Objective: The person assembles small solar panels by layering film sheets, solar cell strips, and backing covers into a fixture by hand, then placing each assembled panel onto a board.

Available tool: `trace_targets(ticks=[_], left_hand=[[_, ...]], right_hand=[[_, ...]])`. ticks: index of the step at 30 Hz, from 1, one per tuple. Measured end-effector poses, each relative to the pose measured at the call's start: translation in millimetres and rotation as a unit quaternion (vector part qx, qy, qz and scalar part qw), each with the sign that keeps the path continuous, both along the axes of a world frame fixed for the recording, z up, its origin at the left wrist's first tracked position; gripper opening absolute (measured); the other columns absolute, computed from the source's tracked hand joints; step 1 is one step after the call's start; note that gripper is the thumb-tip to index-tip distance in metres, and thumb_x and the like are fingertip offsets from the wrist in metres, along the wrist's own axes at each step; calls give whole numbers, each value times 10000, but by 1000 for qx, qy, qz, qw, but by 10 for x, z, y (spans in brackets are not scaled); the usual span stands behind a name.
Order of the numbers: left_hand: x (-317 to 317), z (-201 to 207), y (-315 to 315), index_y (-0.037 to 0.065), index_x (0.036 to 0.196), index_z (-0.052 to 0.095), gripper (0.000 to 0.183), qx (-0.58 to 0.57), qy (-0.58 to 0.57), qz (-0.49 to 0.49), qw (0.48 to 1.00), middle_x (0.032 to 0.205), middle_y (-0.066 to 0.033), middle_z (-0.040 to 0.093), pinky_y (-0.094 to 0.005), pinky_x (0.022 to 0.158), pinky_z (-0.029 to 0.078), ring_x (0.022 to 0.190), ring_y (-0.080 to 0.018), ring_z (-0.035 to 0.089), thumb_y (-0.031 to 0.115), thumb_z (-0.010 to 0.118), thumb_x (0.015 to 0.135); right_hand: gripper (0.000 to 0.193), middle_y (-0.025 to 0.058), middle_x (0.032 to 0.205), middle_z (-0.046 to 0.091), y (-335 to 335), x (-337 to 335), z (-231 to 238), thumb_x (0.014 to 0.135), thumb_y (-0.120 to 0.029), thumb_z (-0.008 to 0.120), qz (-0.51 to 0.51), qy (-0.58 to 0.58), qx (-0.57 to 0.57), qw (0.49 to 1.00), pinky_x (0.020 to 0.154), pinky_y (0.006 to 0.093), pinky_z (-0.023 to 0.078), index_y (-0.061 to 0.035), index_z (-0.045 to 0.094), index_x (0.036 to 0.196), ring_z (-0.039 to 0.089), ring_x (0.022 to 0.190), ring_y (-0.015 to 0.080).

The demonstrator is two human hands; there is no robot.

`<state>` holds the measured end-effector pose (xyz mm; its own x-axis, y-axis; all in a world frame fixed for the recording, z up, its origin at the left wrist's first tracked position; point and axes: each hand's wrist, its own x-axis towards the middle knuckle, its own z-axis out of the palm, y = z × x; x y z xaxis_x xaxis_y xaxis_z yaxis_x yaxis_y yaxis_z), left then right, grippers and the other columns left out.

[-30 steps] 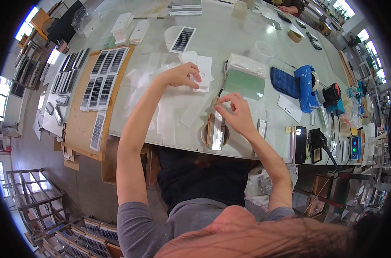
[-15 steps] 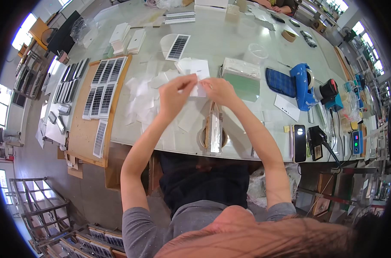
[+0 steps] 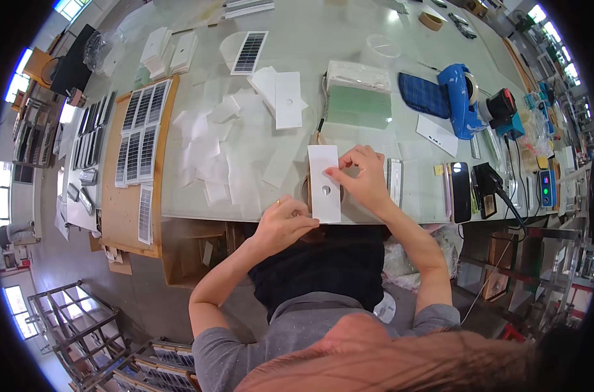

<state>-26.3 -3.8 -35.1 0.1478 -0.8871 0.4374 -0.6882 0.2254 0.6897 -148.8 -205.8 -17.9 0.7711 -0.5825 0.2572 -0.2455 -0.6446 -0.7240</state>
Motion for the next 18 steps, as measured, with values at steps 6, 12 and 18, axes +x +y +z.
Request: trace_targets(ticks=[6, 12, 18], left_hand=[[-16, -49, 15, 150, 832, 731, 127, -15, -53, 23, 998, 825, 23, 551, -315, 636, 446, 727, -171, 535, 134, 784, 717], [-12, -46, 28, 153, 838, 730, 136, -16, -65, 26, 997, 826, 21, 548, -316, 641, 449, 733, -174, 536, 123, 779, 716], [14, -61, 23, 147, 840, 723, 138, -13, -75, 21, 997, 863, 17, 560, -321, 660, 449, 766, -178, 550, 128, 773, 713]], right_hand=[[228, -27, 812, 559, 28, -41, -110, 732, -271, 797, -17, -8, -29, 999, 858, 386, 255, -123, 624, 727, 516, 863, 168], [228, -32, 838, 548, 30, -9, -113, 742, -286, 790, -9, -1, -28, 1000, 861, 393, 247, -127, 627, 737, 508, 883, 168], [248, -20, 864, 528, 28, 0, -176, 737, -303, 780, -8, -16, -34, 999, 834, 400, 249, -140, 598, 695, 484, 879, 181]])
